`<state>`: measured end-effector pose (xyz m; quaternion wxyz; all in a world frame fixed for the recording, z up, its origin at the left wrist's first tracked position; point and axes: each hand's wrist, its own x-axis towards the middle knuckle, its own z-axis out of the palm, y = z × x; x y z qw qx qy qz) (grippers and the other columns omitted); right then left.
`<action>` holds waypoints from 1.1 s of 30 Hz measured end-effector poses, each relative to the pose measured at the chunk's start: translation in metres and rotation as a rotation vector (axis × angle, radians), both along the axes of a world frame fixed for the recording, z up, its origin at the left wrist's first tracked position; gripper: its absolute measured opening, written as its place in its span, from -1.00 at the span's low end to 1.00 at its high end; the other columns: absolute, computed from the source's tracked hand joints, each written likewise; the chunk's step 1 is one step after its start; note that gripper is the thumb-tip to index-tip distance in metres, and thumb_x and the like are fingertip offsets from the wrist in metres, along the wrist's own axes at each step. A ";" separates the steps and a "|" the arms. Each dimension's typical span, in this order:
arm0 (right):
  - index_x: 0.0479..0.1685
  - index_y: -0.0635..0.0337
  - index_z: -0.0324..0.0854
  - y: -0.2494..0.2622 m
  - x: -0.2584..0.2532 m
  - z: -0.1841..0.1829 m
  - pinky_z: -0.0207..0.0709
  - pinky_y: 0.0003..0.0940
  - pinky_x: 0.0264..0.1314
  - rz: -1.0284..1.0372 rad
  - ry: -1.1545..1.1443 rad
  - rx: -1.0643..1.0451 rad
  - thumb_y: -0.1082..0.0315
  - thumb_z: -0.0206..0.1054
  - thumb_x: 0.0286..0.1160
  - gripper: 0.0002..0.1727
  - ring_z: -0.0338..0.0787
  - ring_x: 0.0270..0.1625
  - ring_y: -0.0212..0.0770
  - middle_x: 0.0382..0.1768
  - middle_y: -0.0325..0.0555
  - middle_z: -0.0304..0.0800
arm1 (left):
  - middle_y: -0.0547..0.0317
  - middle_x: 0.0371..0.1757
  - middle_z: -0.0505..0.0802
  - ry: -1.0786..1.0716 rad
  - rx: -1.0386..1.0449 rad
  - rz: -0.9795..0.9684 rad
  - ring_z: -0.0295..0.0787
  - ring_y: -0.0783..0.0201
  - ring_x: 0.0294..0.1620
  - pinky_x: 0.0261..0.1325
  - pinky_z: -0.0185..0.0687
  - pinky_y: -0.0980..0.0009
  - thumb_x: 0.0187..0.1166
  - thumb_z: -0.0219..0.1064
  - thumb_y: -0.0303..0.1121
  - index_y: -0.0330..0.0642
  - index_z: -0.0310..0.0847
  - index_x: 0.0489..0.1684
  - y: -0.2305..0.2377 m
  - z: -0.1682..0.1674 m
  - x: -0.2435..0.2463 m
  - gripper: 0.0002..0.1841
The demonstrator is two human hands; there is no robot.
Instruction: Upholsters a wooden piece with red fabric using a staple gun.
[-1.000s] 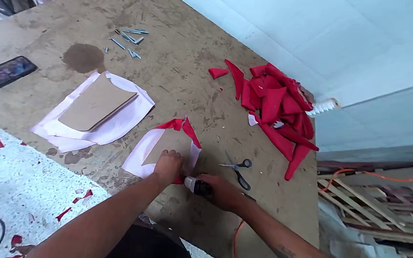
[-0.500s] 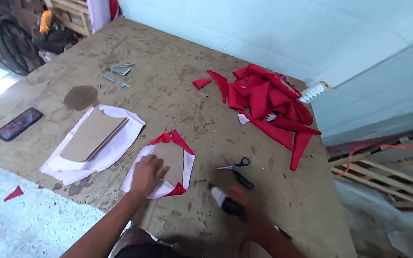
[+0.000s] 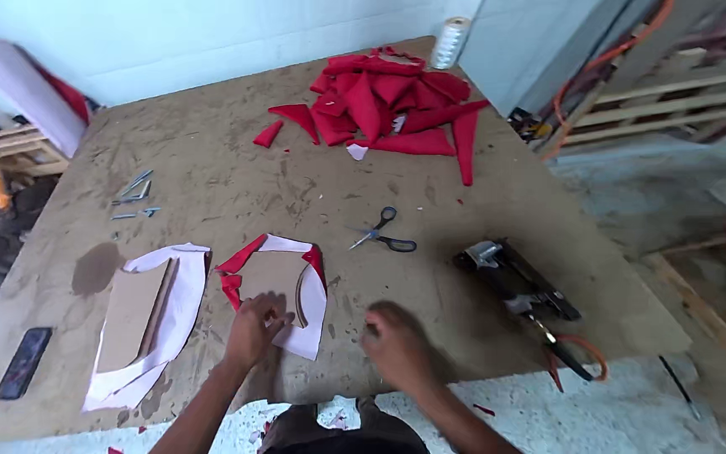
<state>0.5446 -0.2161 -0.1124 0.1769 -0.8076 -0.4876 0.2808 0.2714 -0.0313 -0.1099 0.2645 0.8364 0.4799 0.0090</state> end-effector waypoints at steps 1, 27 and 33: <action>0.47 -0.07 0.65 0.014 -0.028 -0.009 0.53 0.12 0.54 -0.001 -0.010 -0.012 -0.17 0.38 0.44 -0.36 0.62 0.52 0.02 0.44 -0.06 0.68 | 0.12 -0.06 0.85 0.060 -0.014 -0.045 0.75 0.07 0.12 0.37 0.64 0.01 0.39 0.49 0.22 -0.07 0.83 -0.15 0.010 0.001 0.004 -0.50; -0.26 0.20 0.72 0.055 -0.106 -0.068 0.85 -0.18 -0.24 -0.224 0.864 -0.253 0.06 0.28 0.69 -0.63 0.93 -0.42 -0.18 -0.41 -0.13 0.93 | 0.12 0.20 0.84 0.439 -0.132 -0.148 0.69 0.01 0.36 0.47 0.52 -0.15 0.16 0.58 0.23 -0.06 0.81 -0.11 0.038 -0.006 0.045 -0.44; -0.32 0.15 0.77 0.054 -0.102 -0.068 0.82 -0.18 -0.27 -0.155 0.846 -0.169 0.08 0.21 0.72 -0.61 0.87 -0.47 -0.23 -0.49 -0.20 0.89 | 0.28 -0.10 0.82 0.360 0.009 -0.080 0.74 0.15 0.09 0.26 0.62 0.04 0.11 0.60 0.29 0.04 0.78 -0.36 0.032 -0.030 0.037 -0.49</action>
